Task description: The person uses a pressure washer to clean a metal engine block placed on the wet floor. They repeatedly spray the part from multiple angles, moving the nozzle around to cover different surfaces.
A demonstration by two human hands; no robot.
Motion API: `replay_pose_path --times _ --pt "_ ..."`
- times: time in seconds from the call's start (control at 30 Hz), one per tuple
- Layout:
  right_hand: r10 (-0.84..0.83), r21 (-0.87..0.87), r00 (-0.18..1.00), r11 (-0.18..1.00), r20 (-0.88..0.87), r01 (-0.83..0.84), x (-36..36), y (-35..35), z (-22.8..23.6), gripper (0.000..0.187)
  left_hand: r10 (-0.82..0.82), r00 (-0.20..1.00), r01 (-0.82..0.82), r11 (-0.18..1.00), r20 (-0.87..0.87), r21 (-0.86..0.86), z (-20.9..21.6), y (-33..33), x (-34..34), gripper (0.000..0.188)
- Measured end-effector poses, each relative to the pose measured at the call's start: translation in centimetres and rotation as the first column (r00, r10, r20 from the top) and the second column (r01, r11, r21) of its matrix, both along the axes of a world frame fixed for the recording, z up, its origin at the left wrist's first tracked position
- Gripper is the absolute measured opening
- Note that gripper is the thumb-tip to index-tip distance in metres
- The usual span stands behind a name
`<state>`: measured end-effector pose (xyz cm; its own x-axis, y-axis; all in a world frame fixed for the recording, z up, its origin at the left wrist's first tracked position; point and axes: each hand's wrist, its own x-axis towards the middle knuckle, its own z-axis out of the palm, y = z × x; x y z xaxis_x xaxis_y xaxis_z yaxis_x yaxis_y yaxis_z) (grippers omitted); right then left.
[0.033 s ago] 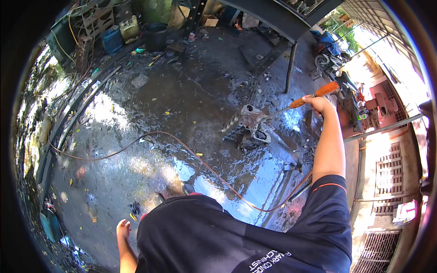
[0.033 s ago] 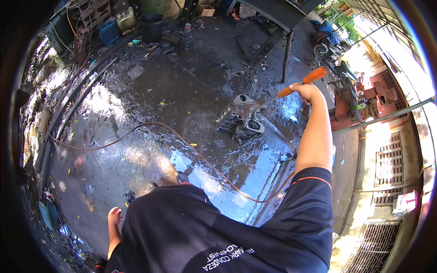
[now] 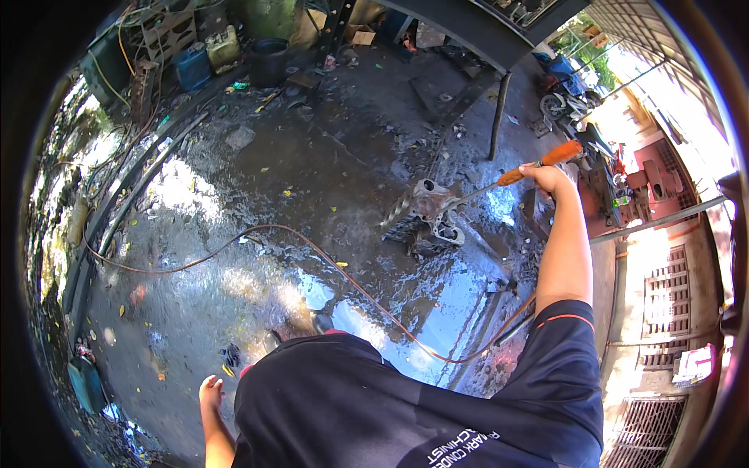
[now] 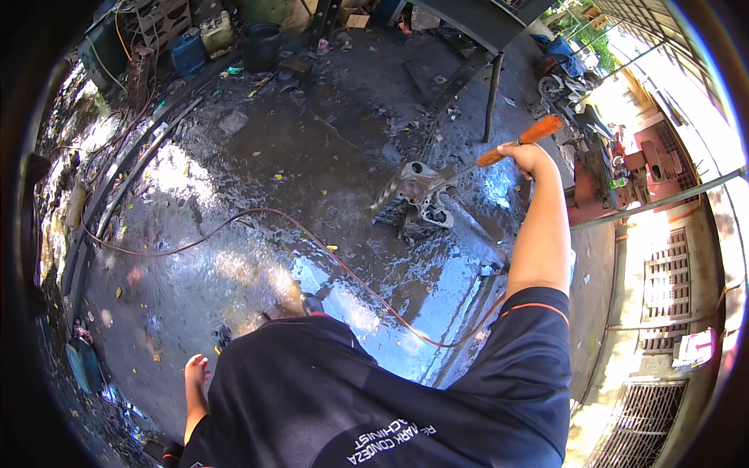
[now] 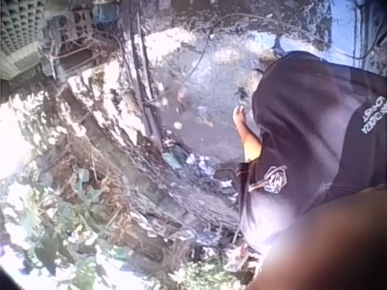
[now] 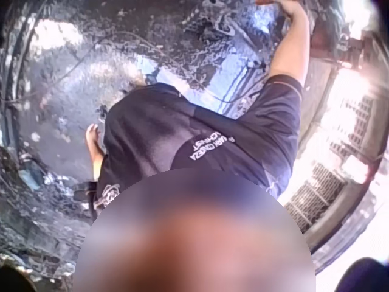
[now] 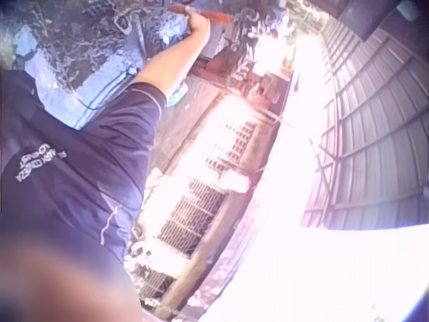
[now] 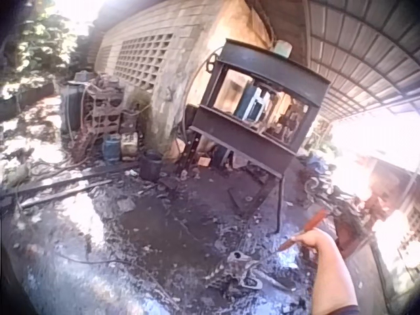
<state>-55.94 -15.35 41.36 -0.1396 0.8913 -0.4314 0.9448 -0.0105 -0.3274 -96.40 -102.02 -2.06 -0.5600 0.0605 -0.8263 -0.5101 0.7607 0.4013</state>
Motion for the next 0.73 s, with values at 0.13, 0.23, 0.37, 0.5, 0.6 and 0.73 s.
replay_pose_path --times 0.13,0.23,0.37,0.5,0.6,0.73 --pt "0.017 0.033 1.0 0.999 -0.014 -0.016 -0.7 1.7 0.6 0.039 -0.028 0.999 0.028 0.999 -0.027 0.015 0.4 1.2 -0.3 0.045" --pt "0.002 0.034 1.0 0.999 -0.008 -0.002 -0.8 1.7 0.7 0.039 -0.027 0.999 0.027 1.0 -0.038 0.013 0.0 0.7 -0.2 0.046" --pt "-0.005 0.036 1.0 0.999 0.01 0.004 -1.1 1.9 0.8 0.037 -0.021 0.999 0.022 0.999 -0.029 0.023 -0.3 0.5 0.1 0.046" --pt "0.012 0.022 0.999 1.0 0.033 -0.013 -1.2 2.6 0.8 0.038 -0.01 1.0 0.01 1.0 -0.024 -0.005 0.1 0.6 0.5 0.045" --pt "0.02 0.009 0.999 1.0 0.035 -0.02 -1.4 3.3 0.8 0.04 0.001 1.0 -0.002 1.0 -0.03 -0.013 0.4 0.9 0.7 0.045" --pt "0.011 0.011 1.0 1.0 0.018 -0.011 -1.6 3.9 0.6 0.036 -0.032 0.998 0.032 0.999 -0.059 -0.004 0.7 1.0 0.7 0.045"
